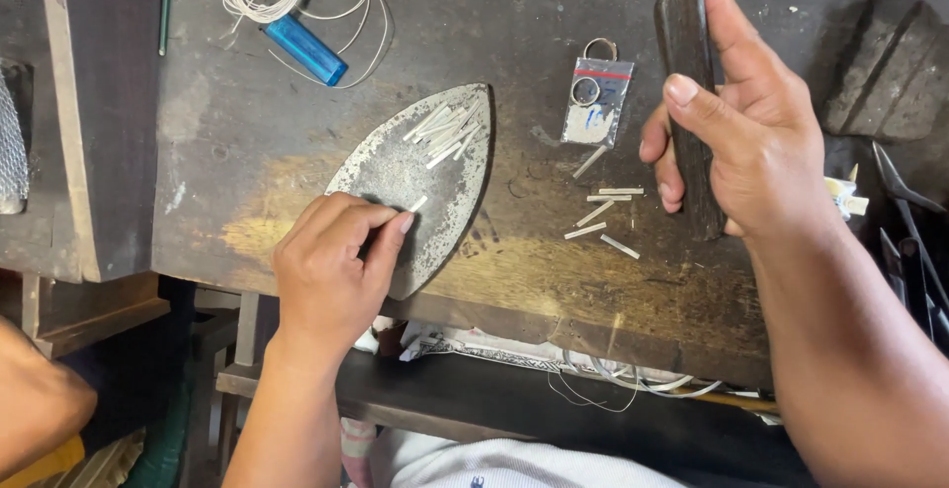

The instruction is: Hammering small metal strips on a metal plate to shape or flatten them at a jewelry workbench.

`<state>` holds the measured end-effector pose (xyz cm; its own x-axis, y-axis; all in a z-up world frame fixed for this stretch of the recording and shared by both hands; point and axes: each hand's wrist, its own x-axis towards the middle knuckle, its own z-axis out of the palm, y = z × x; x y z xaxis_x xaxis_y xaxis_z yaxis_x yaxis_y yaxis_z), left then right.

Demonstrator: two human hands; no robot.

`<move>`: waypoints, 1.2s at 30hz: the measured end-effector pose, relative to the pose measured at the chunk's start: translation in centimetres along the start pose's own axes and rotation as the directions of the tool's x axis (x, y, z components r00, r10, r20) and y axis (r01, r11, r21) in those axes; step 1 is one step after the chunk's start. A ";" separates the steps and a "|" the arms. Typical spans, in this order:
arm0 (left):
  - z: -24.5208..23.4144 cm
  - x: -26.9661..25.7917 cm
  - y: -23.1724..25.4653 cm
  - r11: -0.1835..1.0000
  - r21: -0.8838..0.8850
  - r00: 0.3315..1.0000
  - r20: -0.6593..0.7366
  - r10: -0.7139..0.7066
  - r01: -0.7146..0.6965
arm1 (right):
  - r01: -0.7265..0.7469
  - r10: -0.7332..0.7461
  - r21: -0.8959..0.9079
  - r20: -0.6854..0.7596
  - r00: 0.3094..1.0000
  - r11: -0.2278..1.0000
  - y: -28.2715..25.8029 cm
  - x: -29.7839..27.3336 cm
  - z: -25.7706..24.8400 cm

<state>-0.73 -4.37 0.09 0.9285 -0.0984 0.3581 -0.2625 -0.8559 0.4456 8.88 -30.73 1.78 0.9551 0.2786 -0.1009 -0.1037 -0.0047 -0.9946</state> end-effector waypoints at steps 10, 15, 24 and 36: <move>1.1 10.3 4.4 0.964 -0.168 0.944 0.228 0.240 -0.205 | 0.011 -0.012 -0.007 -0.024 1.000 1.000 -0.2 -0.2 0.2; 7.7 16.7 4.6 0.995 0.043 0.883 0.464 0.063 -0.093 | -0.001 0.003 0.041 -0.056 0.998 0.999 -0.2 0.1 0.0; 10.1 18.4 3.4 1.000 -0.002 0.802 0.597 -0.019 0.024 | -0.012 0.012 0.035 -0.001 1.000 0.999 -0.6 0.1 -0.2; -0.1 7.7 3.1 0.713 -0.603 0.926 0.327 -0.188 0.358 | -0.002 0.002 -0.002 -0.033 0.999 1.000 -0.2 0.1 0.5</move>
<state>5.54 -7.73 4.30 0.9951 -0.0963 -0.0205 -0.0135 -0.3398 0.9404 8.84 -30.22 2.03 0.9636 0.2466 -0.1035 -0.1051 -0.0070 -0.9944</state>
